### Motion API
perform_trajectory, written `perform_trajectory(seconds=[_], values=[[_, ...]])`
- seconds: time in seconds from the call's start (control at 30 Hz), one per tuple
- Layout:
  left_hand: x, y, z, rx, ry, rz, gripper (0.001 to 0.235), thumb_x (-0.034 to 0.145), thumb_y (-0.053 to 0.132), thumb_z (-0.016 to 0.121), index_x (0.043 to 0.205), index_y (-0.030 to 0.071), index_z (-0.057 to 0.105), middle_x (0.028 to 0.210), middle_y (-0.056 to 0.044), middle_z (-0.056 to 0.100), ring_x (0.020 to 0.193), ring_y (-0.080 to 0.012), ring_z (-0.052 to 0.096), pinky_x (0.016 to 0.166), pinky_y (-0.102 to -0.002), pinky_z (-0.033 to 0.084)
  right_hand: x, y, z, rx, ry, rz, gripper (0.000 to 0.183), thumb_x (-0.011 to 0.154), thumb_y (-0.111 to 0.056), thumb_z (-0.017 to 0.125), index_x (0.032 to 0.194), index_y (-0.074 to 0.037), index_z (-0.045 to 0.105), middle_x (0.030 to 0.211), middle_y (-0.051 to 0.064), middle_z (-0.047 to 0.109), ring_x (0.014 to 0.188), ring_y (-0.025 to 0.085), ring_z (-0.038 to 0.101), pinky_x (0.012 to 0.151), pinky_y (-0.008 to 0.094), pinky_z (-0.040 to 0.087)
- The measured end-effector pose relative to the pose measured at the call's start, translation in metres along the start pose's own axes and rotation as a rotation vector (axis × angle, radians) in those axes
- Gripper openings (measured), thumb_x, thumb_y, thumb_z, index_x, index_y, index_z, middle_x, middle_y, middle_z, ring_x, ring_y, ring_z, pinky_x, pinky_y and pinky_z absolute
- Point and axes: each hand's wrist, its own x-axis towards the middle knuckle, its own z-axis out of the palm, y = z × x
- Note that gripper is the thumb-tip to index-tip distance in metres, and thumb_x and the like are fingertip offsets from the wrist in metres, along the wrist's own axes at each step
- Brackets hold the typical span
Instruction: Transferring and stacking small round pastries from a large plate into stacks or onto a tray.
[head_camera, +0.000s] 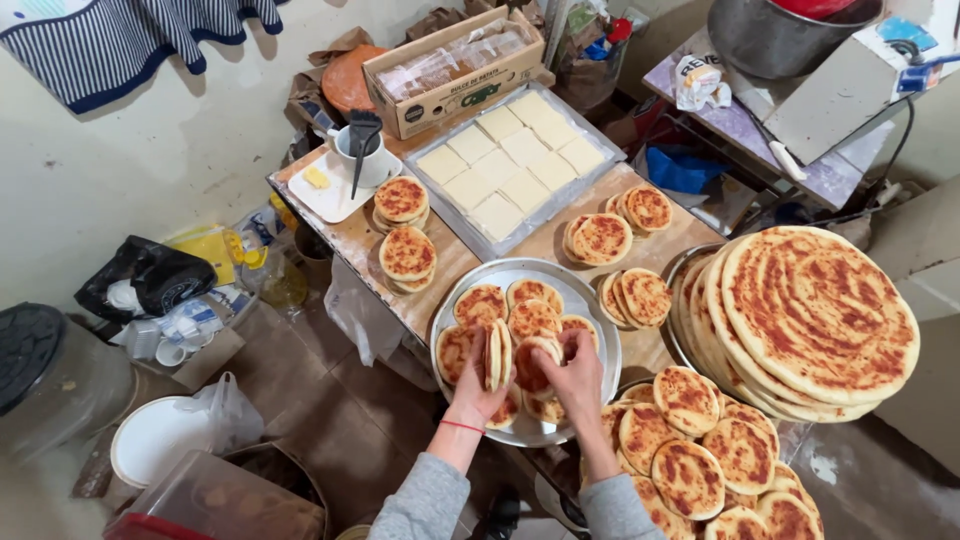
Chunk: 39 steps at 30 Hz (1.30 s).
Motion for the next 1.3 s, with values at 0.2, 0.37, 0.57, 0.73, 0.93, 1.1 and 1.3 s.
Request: perform_trajectory(seconds=[0.2,0.37,0.57,0.73,0.93,1.1,1.3], values=[[-0.008,-0.001,0.037,0.147,0.198,0.074,0.053,0.092,0.053,0.064,0.125,0.011,0.069,0.119,-0.005,0.074,0.107,-0.0203,0.071,0.095,-0.036,0.056,-0.024,-0.045,0.027,0.296,0.251,-0.203,0.038,0.085,-0.025,0.081,0.106,-0.002,0.06,0.094,0.012,0.067,0.08,0.02,0.065,0.07,0.03,0.055],[-0.024,0.027,0.03,0.097,0.115,0.096,0.058,0.087,0.058,0.067,0.124,0.014,0.071,0.116,-0.006,0.075,0.103,-0.0236,0.072,0.088,-0.042,0.058,0.026,0.013,0.041,0.268,-0.024,-0.166,0.035,0.102,-0.036,0.063,0.117,-0.005,0.069,0.103,0.01,0.074,0.088,0.019,0.071,0.078,0.032,0.058],[-0.031,0.039,0.047,-0.133,0.081,0.047,0.05,0.087,0.056,0.072,0.116,0.016,0.074,0.112,-0.004,0.076,0.101,-0.0262,0.071,0.089,-0.044,0.059,0.093,0.085,0.053,-0.402,0.04,-0.352,0.064,0.082,-0.038,0.084,0.127,0.002,0.063,0.122,0.023,0.063,0.112,0.042,0.056,0.096,0.051,0.046],[-0.029,0.036,0.049,-0.206,0.013,0.025,0.047,0.085,0.054,0.074,0.113,0.017,0.075,0.112,-0.003,0.076,0.101,-0.0262,0.071,0.091,-0.045,0.058,0.087,0.061,0.041,-0.414,0.034,-0.262,0.063,0.069,-0.04,0.091,0.114,-0.002,0.069,0.11,0.024,0.063,0.103,0.039,0.06,0.091,0.046,0.051],[-0.004,0.026,0.02,-0.182,-0.052,0.075,0.052,0.092,0.055,0.072,0.123,0.014,0.073,0.122,-0.002,0.074,0.111,-0.0221,0.069,0.098,-0.042,0.058,0.01,-0.05,0.021,0.171,0.103,-0.167,0.033,0.089,-0.026,0.079,0.104,-0.001,0.066,0.091,0.012,0.072,0.077,0.026,0.069,0.067,0.035,0.056],[-0.009,0.026,0.037,-0.085,0.057,-0.069,0.064,0.083,0.067,0.068,0.126,0.02,0.072,0.123,-0.005,0.073,0.114,-0.0278,0.067,0.093,-0.053,0.057,-0.022,-0.073,0.024,0.173,0.059,-0.26,0.033,0.096,-0.018,0.069,0.127,-0.007,0.068,0.103,0.01,0.076,0.089,0.018,0.073,0.073,0.032,0.06],[-0.015,0.025,0.051,0.018,0.012,-0.11,0.07,0.083,0.074,0.061,0.128,0.021,0.069,0.124,-0.008,0.072,0.114,-0.0323,0.067,0.09,-0.062,0.054,-0.021,-0.055,0.025,0.338,0.028,-0.253,0.032,0.096,-0.014,0.069,0.127,-0.006,0.069,0.107,0.011,0.077,0.092,0.018,0.075,0.077,0.032,0.062]])
